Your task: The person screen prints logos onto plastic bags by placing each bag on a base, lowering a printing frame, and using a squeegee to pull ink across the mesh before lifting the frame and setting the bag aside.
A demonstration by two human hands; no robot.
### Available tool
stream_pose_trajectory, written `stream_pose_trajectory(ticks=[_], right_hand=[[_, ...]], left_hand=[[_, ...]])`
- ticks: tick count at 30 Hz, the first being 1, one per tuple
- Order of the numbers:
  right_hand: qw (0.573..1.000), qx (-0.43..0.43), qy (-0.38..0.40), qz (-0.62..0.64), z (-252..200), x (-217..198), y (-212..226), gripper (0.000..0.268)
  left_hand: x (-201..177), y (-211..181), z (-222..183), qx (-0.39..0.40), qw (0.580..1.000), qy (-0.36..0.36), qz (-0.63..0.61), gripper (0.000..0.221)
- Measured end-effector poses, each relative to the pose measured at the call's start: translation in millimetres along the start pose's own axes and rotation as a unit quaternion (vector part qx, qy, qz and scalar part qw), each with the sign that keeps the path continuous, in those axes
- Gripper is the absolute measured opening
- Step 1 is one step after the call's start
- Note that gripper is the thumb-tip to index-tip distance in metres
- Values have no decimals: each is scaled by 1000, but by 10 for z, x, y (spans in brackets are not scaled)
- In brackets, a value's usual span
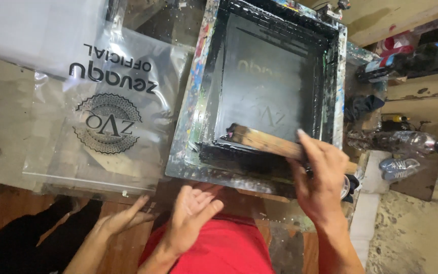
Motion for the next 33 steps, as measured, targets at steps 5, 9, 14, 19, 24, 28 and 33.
stream_pose_trajectory(ticks=[5, 9, 14, 19, 24, 28, 33], right_hand=[[992, -6, 104, -65, -47, 765, -76, 53], [982, -20, 96, -164, -154, 1264, -113, 72], [978, -11, 59, -200, -110, 1349, -178, 52], [979, -6, 75, -191, 236, 1342, -334, 52], [970, -28, 86, -225, 1035, 1370, -770, 70], [971, -31, 92, -219, 1928, 1331, -1163, 84], [983, -66, 87, -146, 2316, 1129, -1038, 78]], left_hand=[[-245, 257, 261, 35, 999, -17, -23, 46], [-363, 264, 438, 3, 998, -64, 16, 48], [-353, 299, 482, 39, 997, -64, -16, 51], [-343, 264, 408, 22, 996, -83, -7, 40], [-272, 153, 329, 18, 994, -106, 14, 32], [-255, 99, 295, 23, 991, -129, 40, 24], [-77, -268, 223, 65, 989, -50, 126, 65]])
Point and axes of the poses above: each hand's wrist, its own z-axis towards the middle knuckle, its own x-axis out of the palm, y = z × x, the point moved 9 cm from there along z, towards the middle knuckle, and after that the axes turned 6 degrees about y, right-handed, at the moved point
